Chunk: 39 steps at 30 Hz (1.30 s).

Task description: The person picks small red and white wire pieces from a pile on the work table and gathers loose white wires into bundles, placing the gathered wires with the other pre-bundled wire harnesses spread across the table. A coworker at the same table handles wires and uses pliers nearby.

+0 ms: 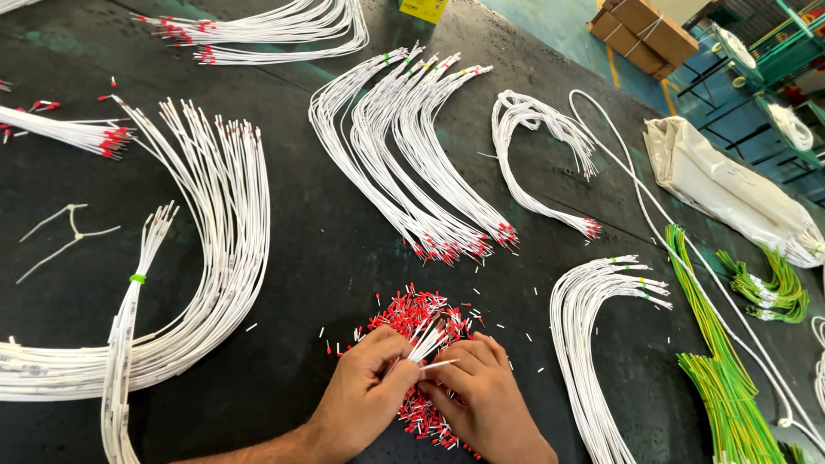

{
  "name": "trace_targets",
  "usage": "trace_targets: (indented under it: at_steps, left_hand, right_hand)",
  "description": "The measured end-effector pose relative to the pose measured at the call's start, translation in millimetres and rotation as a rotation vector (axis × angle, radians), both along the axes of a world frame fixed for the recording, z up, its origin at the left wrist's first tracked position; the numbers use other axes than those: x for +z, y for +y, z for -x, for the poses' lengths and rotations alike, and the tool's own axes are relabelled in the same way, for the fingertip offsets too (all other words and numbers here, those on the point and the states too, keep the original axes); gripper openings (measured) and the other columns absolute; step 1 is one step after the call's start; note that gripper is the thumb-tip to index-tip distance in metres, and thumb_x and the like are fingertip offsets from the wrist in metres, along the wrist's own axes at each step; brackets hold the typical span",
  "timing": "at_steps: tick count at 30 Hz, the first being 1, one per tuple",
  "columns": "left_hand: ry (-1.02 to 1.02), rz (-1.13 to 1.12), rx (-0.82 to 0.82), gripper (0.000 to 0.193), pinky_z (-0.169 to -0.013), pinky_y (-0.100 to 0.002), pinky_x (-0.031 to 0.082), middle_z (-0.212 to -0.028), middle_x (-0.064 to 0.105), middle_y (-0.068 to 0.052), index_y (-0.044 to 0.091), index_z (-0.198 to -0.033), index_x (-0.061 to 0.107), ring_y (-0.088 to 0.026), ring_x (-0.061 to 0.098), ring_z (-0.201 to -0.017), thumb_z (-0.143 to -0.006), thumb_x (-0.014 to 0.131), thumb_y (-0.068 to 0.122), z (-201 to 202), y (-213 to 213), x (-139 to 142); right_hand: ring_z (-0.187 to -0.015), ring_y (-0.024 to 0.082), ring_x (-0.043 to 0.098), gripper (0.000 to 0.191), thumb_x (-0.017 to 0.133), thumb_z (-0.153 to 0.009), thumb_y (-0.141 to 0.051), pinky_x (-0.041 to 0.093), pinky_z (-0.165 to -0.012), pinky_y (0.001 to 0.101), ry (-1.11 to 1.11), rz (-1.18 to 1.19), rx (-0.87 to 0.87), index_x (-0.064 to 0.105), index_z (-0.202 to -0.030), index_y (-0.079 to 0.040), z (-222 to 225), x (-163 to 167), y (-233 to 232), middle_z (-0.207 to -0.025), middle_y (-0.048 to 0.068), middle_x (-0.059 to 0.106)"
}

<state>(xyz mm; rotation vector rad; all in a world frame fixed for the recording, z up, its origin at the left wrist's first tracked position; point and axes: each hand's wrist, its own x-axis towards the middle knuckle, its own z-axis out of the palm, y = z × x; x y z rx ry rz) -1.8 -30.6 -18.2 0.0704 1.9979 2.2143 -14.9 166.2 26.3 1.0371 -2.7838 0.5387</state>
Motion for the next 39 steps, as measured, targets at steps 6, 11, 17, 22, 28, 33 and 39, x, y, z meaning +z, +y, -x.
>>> trace_targets:
  at_steps: [6, 11, 17, 22, 28, 33, 39]
  left_hand:
    - [0.071, -0.012, -0.022, 0.020, -0.062, -0.026, 0.042, -0.081, 0.054, -0.001, 0.002, -0.072, 0.076, -0.008, 0.053, -0.075, -0.084, 0.063, 0.012, -1.2, 2.2, -3.8]
    - [-0.003, -0.031, -0.009, 0.023, -0.063, -0.026, 0.038, -0.079, 0.046, -0.003, 0.003, -0.080, 0.081, -0.011, 0.046, -0.072, -0.089, 0.064, 0.014, -1.2, 3.3, 2.3]
    - [0.018, 0.066, -0.031, 0.026, -0.064, -0.025, 0.041, -0.087, 0.051, 0.000, 0.006, -0.099, 0.080, -0.009, 0.051, -0.075, -0.093, 0.055, 0.011, 5.4, 0.7, 14.5]
    - [0.079, 0.143, -0.088, 0.024, -0.063, -0.025, 0.042, -0.091, 0.049, -0.002, 0.004, -0.111, 0.073, -0.009, 0.049, -0.075, -0.102, 0.054, 0.015, 9.3, 0.5, 21.1]
    - [-0.082, 0.038, -0.082, 0.027, -0.053, -0.024, 0.040, -0.079, 0.048, 0.002, 0.006, -0.114, 0.071, -0.006, 0.045, -0.061, -0.103, 0.050, 0.018, 6.1, 5.7, 18.5]
    - [-0.255, -0.122, -0.066, 0.030, -0.049, -0.023, 0.032, -0.066, 0.046, 0.005, 0.005, -0.114, 0.071, -0.004, 0.039, -0.056, -0.103, 0.047, 0.019, 6.9, 6.4, 14.7]
    - [-0.212, -0.059, -0.034, 0.031, -0.049, -0.025, 0.038, -0.075, 0.048, 0.001, 0.002, -0.108, 0.074, -0.007, 0.044, -0.056, -0.100, 0.048, 0.017, 7.4, 5.9, 17.7]
  right_hand:
    - [-0.095, 0.023, 0.070, 0.020, 0.081, -0.073, -0.010, 0.046, -0.101, 0.0474, -0.063, 0.154, -0.089, 0.073, -0.091, -0.010, -3.2, 4.1, 2.2, -0.094, 0.003, 0.074]
    - [-0.080, 0.019, 0.075, 0.014, 0.077, -0.074, -0.007, 0.060, -0.073, 0.0336, -0.029, 0.366, -0.320, 0.074, -0.088, -0.010, -5.3, 7.3, 3.4, -0.084, 0.002, 0.077]
    - [-0.057, 0.012, 0.071, 0.019, 0.080, -0.077, -0.009, 0.056, -0.055, 0.0285, -0.035, 0.422, -0.464, 0.075, -0.095, -0.008, -4.3, 13.2, 2.1, -0.080, 0.002, 0.078]
    - [-0.060, 0.007, 0.067, 0.030, 0.077, -0.080, -0.011, 0.055, -0.050, 0.0249, -0.232, 0.586, -0.585, 0.071, -0.109, -0.007, -3.4, 13.7, 4.5, -0.083, -0.001, 0.079]
    - [-0.063, 0.007, 0.060, 0.021, 0.077, -0.088, -0.012, 0.048, -0.058, 0.0248, -0.614, 0.815, -0.591, 0.080, -0.105, -0.001, 4.5, 0.7, 18.8, -0.077, 0.006, 0.073]
    - [-0.067, 0.007, 0.058, 0.032, 0.073, -0.086, -0.009, 0.049, -0.064, 0.0229, -0.886, 1.035, -0.573, 0.077, -0.116, 0.002, 15.8, -3.6, 25.3, -0.086, 0.007, 0.074]
    - [-0.065, 0.008, 0.055, 0.033, 0.072, -0.086, -0.008, 0.047, -0.062, 0.0233, -0.939, 1.121, -0.593, 0.076, -0.116, 0.004, 17.8, -5.7, 24.0, -0.095, 0.007, 0.081]
